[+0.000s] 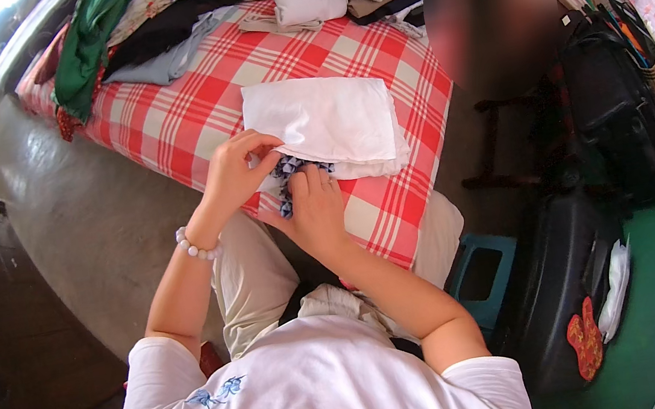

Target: The person folds various garments on a bed, including pants, shirts, and a towel. They smooth and fold each item by hand, placing the folded pieces into a neat stack on the bed.

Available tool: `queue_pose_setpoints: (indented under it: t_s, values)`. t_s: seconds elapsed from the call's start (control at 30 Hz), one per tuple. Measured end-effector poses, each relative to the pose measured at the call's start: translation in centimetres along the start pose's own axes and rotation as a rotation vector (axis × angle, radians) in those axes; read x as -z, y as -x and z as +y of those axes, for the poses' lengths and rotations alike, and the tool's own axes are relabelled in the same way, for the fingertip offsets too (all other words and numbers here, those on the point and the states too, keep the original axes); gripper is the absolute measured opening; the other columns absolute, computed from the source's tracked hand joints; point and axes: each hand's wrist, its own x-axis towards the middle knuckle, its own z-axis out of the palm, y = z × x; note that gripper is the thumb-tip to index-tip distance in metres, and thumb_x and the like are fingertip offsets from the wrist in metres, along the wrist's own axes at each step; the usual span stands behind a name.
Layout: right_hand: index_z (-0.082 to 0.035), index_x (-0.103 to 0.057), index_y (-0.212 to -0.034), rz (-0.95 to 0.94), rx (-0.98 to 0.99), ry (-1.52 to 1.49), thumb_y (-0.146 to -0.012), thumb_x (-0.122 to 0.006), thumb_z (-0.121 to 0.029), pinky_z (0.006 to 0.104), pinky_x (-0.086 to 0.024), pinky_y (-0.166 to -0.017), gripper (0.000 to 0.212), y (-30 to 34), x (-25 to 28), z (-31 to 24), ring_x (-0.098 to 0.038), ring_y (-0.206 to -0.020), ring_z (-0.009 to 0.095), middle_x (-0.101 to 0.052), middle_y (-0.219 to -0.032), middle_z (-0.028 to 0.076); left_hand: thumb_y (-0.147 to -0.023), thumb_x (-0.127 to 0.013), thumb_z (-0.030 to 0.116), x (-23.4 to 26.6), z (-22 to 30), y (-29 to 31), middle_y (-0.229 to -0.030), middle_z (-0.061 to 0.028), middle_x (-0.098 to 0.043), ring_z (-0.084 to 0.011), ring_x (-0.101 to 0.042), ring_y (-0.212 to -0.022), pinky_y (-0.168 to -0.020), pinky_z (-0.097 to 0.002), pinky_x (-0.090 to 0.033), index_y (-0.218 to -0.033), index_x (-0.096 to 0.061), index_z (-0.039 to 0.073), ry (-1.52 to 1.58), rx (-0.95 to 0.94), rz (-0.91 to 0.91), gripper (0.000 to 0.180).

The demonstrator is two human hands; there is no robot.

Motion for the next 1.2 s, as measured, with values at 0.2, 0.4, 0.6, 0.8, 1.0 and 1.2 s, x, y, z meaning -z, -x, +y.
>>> queue_pose_setpoints:
  t_s: [0.2, 0.4, 0.6, 0.8, 1.0, 1.2]
  values:
    - [-0.001, -0.058, -0.081, -0.178, 0.005, -0.407, -0.058, -0.060, 0.015, 0.0384, -0.047, -0.071, 0.028, -0.2, 1.5, 1.1, -0.057, -0.089, 0.031, -0.054, -0.092, 0.011, -0.078, -0.067, 0.002, 0.4, 0.2, 0.3, -0.080, -0.0081, -0.065, -0.0163, -0.058, -0.067, -0.063, -0.0272, -0.047, -0.094, -0.069, 0.002, 0.012, 0.029, 0.038, 0.015]
    - [0.001, -0.064, -0.083, 0.094, 0.152, -0.065, -0.058, -0.054, 0.016, 0.0352, -0.049, -0.077, 0.031, -1.6, 4.6, 6.3, -0.058, -0.092, 0.031, -0.057, -0.097, 0.012, -0.076, -0.067, -0.002, 0.0, 0.4, 0.2, -0.080, -0.0076, -0.063, -0.0160, -0.056, -0.066, -0.061, -0.0276, -0.045, -0.095, -0.068, 0.002, 0.010, -0.036, 0.075, 0.019]
    - [0.000, -0.064, -0.107, 0.025, 0.127, 0.184, -0.071, -0.058, -0.004, 0.0441, -0.040, -0.096, 0.037, -0.8, 6.9, 7.5, -0.049, -0.110, 0.037, -0.052, -0.113, 0.018, -0.074, -0.067, -0.002, -0.3, -0.9, 1.5, -0.081, -0.0069, -0.059, -0.0201, -0.059, -0.069, -0.064, -0.0305, -0.048, -0.092, -0.069, 0.005, 0.027, -0.001, -0.008, 0.019]
    - [-0.010, -0.066, -0.111, 0.147, -0.111, 0.284, -0.080, -0.066, -0.021, 0.0457, -0.026, -0.096, 0.032, 1.3, 5.6, 6.8, -0.045, -0.106, 0.028, -0.049, -0.108, 0.012, -0.071, -0.064, -0.007, -1.2, -1.2, 1.9, -0.085, -0.0064, -0.057, -0.0199, -0.058, -0.075, -0.066, -0.0300, -0.048, -0.087, -0.067, 0.003, 0.004, -0.039, 0.018, 0.019]
    - [-0.011, -0.068, -0.091, 0.278, -0.231, 0.336, -0.077, -0.064, -0.011, 0.0480, -0.027, -0.094, 0.015, 2.2, 7.4, 9.3, -0.046, -0.103, 0.026, -0.049, -0.102, 0.008, -0.069, -0.062, -0.008, -0.3, -1.7, 3.0, -0.085, -0.0063, -0.055, -0.0224, -0.057, -0.077, -0.067, -0.0320, -0.047, -0.082, -0.063, 0.003, -0.107, -0.042, -0.013, 0.018]
    - [-0.003, -0.063, -0.092, 0.369, -0.172, 0.011, -0.081, -0.058, 0.000, 0.0427, -0.037, -0.093, 0.013, -0.8, 9.7, 10.0, -0.048, -0.111, 0.029, -0.051, -0.116, 0.009, -0.074, -0.061, 0.001, 0.3, 2.3, 1.6, -0.102, -0.0086, -0.058, -0.0281, -0.056, -0.099, -0.086, -0.0412, -0.044, -0.093, -0.063, 0.007, -0.194, -0.170, 0.013, 0.020]
